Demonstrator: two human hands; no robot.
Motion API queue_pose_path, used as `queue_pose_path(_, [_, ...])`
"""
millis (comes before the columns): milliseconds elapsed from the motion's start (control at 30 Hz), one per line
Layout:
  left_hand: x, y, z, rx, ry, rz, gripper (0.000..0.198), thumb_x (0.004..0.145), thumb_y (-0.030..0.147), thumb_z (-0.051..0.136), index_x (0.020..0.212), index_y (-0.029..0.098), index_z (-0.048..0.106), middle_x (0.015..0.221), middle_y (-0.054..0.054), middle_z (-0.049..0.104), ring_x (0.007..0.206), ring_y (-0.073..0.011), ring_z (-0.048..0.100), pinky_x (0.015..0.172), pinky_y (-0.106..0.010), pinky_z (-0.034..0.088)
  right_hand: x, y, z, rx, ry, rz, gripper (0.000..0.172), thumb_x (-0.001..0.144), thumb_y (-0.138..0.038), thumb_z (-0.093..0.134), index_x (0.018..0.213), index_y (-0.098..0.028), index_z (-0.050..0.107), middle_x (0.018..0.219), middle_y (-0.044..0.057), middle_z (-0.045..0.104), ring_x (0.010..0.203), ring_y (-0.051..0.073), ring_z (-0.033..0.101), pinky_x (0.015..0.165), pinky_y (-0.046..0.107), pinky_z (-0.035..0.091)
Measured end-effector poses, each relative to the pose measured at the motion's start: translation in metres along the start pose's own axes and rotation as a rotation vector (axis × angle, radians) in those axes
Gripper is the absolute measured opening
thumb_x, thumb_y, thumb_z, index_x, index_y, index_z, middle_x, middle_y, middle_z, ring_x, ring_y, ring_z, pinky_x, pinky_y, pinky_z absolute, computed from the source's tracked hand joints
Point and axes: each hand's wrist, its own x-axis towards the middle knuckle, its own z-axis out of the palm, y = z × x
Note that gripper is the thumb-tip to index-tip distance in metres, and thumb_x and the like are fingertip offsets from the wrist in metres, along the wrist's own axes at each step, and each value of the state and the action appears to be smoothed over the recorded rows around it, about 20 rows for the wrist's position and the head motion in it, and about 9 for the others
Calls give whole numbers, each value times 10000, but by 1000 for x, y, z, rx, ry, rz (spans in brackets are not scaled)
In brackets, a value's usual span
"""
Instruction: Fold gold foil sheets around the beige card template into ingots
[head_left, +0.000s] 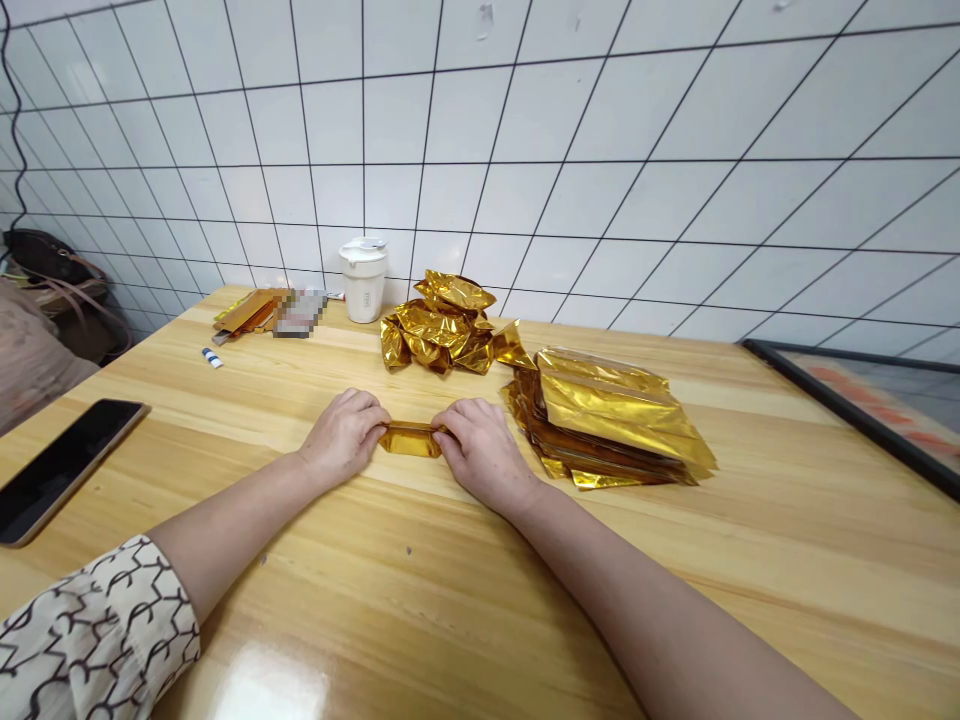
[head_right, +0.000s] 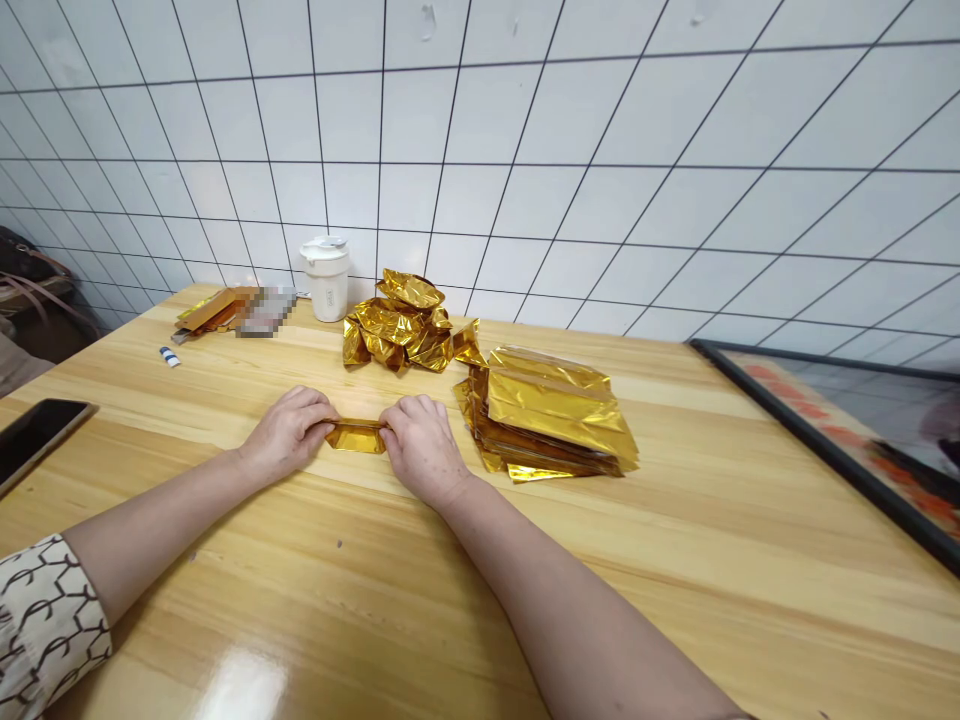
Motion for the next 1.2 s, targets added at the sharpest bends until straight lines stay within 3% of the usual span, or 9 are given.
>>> queue_pose_path(467, [1, 9, -5, 104, -215, 80, 351, 793, 12, 451, 1001, 214, 648, 961, -54, 622, 914, -195, 555, 836, -322, 494, -1, -6, -4, -94, -75, -158, 296, 895, -120, 419, 1062, -179, 656, 865, 88, 588, 859, 224, 453, 782, 339, 327])
queue_pose_path(867, [3, 14, -3, 158, -238, 80, 377, 824, 64, 463, 1149, 210, 583, 1020, -71, 595, 956, -214, 539, 859, -347, 473, 1, -10, -5, -102, -101, -211, 382, 893, -107, 386, 1192, -171, 614, 896, 106, 587, 864, 238, 443, 794, 359, 327])
queue_pose_path(1200, [4, 15, -3, 123, -254, 69, 362, 829, 55, 455, 1108, 218, 618, 984, -70, 590, 943, -212, 530, 844, -354, 464, 2, -11, -6, -116, -111, -207, 361, 885, -97, 406, 1165, -162, 625, 888, 98, 579, 873, 232, 441, 802, 345, 323])
